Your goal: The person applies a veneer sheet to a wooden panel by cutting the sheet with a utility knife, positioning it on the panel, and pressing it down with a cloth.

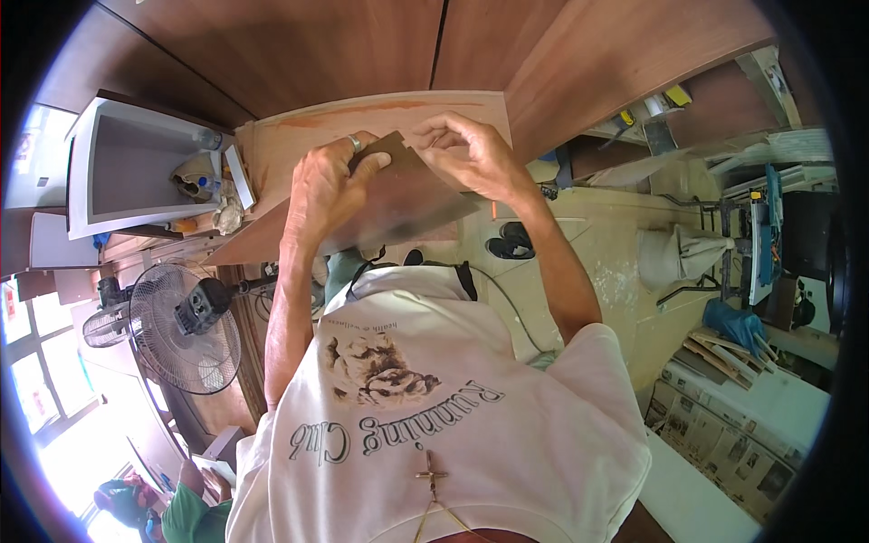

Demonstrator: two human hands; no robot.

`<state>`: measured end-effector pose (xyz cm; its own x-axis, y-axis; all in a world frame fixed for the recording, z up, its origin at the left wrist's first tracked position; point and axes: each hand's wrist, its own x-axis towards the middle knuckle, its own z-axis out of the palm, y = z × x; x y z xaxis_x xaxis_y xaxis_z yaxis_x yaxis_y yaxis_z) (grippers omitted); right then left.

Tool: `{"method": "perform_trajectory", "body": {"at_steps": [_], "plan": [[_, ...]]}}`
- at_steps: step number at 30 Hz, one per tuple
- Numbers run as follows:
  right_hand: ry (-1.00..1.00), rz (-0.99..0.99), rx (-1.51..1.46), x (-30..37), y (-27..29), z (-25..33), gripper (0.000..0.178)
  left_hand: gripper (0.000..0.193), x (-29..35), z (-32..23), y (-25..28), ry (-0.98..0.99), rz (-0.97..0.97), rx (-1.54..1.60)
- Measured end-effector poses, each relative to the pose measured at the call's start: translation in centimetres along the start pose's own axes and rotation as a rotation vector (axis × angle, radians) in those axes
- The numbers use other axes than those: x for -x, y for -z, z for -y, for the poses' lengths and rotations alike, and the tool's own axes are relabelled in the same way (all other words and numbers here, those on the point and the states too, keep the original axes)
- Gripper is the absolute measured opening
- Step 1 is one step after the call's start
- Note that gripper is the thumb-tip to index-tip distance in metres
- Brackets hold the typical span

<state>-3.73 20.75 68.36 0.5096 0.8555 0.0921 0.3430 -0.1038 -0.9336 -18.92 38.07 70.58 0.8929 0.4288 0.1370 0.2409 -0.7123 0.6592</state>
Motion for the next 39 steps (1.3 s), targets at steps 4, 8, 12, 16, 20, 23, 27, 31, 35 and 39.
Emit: {"method": "perform_trajectory", "body": {"at_steps": [4,8,12,16,20,23,27,31,35,39], "plan": [[-0.003,-0.058,0.045,-0.1,-1.2,1.0,0.014,0.027,-0.2,-0.1,0.1,0.019,0.019,-0.018],[0.086,-0.149,0.176,-0.1,-1.6,1.7,0.010,0.024,0.0,-1.1,0.0,0.005,0.009,-0.020],[0.047,-0.140,0.353,-0.3,-1.4,3.1,0.009,0.021,0.5,-1.6,-0.3,-0.063,-0.043,-0.073],[-0.043,-0.087,0.475,-0.2,-1.5,4.2,0.010,0.025,0.8,-1.7,0.0,-0.031,0.022,-0.099],[-0.020,-0.125,0.183,0.0,-1.5,1.3,0.013,0.020,1.1,-1.8,0.2,-0.017,-0.018,-0.025],[0.129,-0.149,0.195,0.7,-2.2,1.8,0.017,0.020,1.2,-1.4,0.2,-0.033,-0.013,-0.045],[0.007,-0.141,0.404,0.7,-2.7,4.0,0.017,0.022,1.5,-0.7,0.3,-0.006,0.024,-0.108],[0.183,-0.207,0.475,0.5,-2.9,2.6,0.014,0.024,2.2,-1.5,1.1,-0.039,0.004,-0.089],[0.009,-0.086,0.111,0.3,-1.5,0.1,0.017,0.025,2.2,-0.6,1.3,-0.060,0.016,-0.106],[-0.074,0.000,-0.040,2.7,0.3,-9.7,0.045,0.023,2.1,-1.1,4.7,-0.102,-0.027,-0.039]]}}
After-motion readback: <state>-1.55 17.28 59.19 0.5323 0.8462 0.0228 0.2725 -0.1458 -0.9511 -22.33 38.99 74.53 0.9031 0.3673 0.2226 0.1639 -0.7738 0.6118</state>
